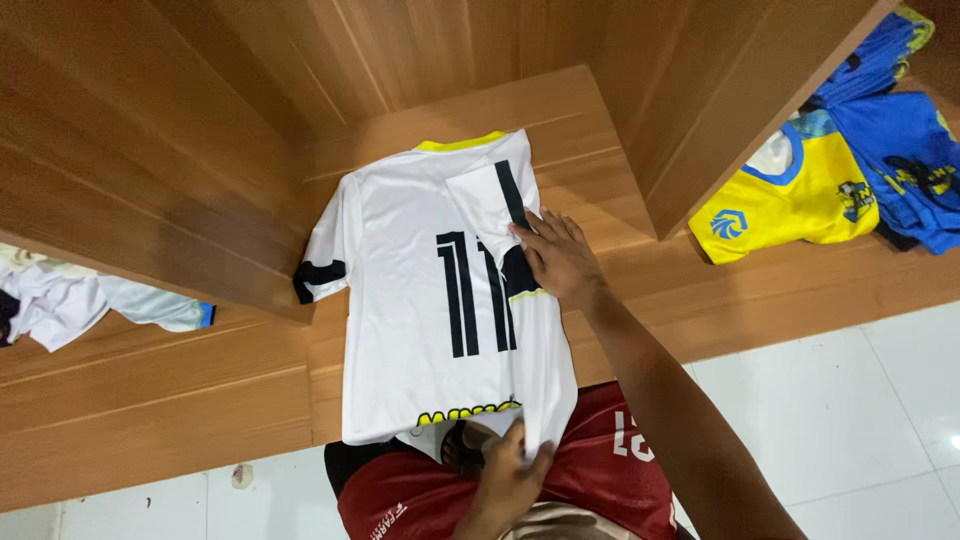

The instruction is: The person folds a white athletic jersey with black and yellow accents on a wooden shelf by hand, smoothing the fabric and folding the sleeves and bottom.

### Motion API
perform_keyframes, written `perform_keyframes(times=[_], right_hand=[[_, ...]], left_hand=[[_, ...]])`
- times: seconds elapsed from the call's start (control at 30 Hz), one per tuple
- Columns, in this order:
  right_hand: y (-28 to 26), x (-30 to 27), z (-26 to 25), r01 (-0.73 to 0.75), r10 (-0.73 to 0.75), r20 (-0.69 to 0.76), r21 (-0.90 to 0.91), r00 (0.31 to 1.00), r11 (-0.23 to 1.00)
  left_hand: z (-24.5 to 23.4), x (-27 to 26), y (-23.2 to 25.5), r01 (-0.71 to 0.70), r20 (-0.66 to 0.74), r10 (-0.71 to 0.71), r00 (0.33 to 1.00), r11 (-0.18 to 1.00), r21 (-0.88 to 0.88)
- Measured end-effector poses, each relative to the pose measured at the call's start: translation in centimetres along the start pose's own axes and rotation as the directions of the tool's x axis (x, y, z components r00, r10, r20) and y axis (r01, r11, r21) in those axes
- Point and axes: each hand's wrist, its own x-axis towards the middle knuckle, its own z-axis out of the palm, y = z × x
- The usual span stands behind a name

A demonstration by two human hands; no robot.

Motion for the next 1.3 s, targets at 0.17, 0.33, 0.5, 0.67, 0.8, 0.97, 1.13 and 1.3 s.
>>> perform_keyframes(times=[0.17,0.33,0.5,0.67,0.8,0.97,1.13,1.3], right_hand=[[0.2,0.1,0.3,-0.014,0.014,-0.036,0.005,0.999,1.0],[0.3,0.0,0.1,-0.057,0.076,-0.133,0.144,0.988,0.988],[1.3,-0.5,1.1,-0.168,0.225,-0.501,0.157,0.836,0.973],[0.4,-1.7,0.1,-0.448,0.468,-0.296,0.138,0.833,0.883],[-0.1,-1.8,-0.6,-0.449,0.466,-0.243,0.123,0.851,0.885],[-0.3,-1.4,-1.2,-0.44,0.492,-0.222,0.247,0.842,0.863],[-0.7,-1.6,-1.1,-0.447,0.508,-0.231,0.271,0.83,0.852],[-0.8,-1.3,-1.5,-0.427,0.493,-0.243,0.277,0.836,0.861]], left_hand=[[0.3,-2.1,-13.4,0.274,-0.11,-0.267,0.957,0.96,0.056],[-3.1,-2.6,-15.0,0.433,0.002,-0.485,0.875,0.782,0.449],[-7.6,1.5,1.0,0.337,0.25,-0.294,0.923,0.929,-0.154],[-9.2,18.6,1.1,0.14,-0.304,-0.1,0.947,0.984,0.113],[-8.6,24.0,3.5,0.07,-0.284,-0.006,0.959,0.974,0.215],[-8.4,26.8,0.4,0.185,-0.313,-0.144,0.939,0.977,0.104],[-10.2,25.1,3.7,0.229,-0.3,-0.253,0.92,0.967,-0.113],[-10.2,25.2,1.3,0.223,-0.287,-0.253,0.924,0.966,-0.133]])
